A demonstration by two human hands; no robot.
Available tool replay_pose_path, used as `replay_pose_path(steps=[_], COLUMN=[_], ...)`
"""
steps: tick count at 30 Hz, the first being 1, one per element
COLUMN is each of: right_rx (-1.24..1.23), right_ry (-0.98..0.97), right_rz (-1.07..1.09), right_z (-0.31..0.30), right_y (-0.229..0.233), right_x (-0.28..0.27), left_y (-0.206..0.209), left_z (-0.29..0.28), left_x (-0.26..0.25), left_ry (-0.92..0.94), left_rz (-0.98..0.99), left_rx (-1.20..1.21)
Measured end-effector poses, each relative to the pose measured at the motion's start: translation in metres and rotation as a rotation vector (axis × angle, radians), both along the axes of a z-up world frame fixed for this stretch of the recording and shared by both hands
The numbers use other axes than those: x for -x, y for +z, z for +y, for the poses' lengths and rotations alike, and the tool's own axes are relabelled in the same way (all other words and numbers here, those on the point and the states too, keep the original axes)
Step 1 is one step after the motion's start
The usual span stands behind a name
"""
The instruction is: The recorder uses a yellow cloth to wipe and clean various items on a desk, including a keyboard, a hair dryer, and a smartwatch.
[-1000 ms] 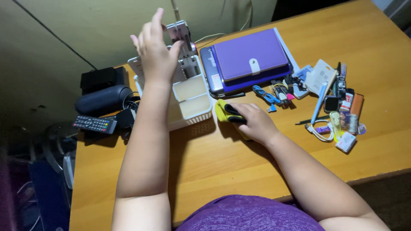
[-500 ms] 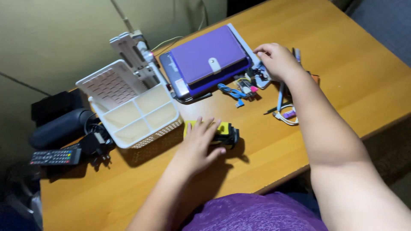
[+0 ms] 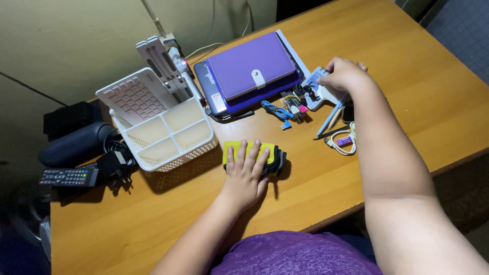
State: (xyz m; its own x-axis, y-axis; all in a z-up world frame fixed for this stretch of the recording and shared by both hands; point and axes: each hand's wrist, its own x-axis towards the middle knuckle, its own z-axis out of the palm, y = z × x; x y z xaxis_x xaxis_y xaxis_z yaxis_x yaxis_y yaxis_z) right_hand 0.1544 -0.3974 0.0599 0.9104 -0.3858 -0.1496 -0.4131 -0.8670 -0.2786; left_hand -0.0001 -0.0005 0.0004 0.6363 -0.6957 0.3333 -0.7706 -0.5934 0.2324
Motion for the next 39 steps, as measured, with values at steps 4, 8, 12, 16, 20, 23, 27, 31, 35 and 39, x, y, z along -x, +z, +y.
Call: replay_pose_path(steps=[4,8,12,16,20,23,27,31,35,39], right_rx=[-0.287,-0.529,-0.595,-0.505,-0.574,-0.826,-0.996,-0.643,0.150,0.344], right_ry=[-0.019,0.079,0.079,0.122,0.176,0.256,0.501,0.053,0.096,0.071], right_rz=[-0.071,-0.225,-0.310,-0.546,-0.788,-0.570,-0.189,-0.234,-0.258,-0.136], right_z=[-0.016,-0.016,0.012,0.020,0.053,0.090,0.120,0.081,0.030,0.013], right_y=[0.006,0.021,0.056,0.060,0.082,0.082,0.059,0.063,0.029,-0.018], right_x=[-0.010,-0.007,0.016,0.044,0.087,0.117,0.130,0.115,0.082,0.059], left_y=[0.000,-0.001,0.002,0.007,0.035,0.061,0.076,0.071,0.074,0.055], left_z=[0.000,0.000,0.000,0.000,-0.006,-0.021,-0.044,-0.045,-0.046,-0.049], left_x=[0.001,0.001,0.001,0.000,-0.008,-0.013,-0.027,-0.040,-0.058,-0.077], left_ry=[0.015,0.018,0.024,0.032,0.009,0.008,0.049,0.099,0.244,0.356], left_rz=[0.001,-0.029,-0.020,-0.014,0.143,0.249,0.532,0.668,0.560,0.664], left_rx=[0.009,0.006,-0.026,-0.025,0.116,0.385,0.671,0.599,0.708,0.574])
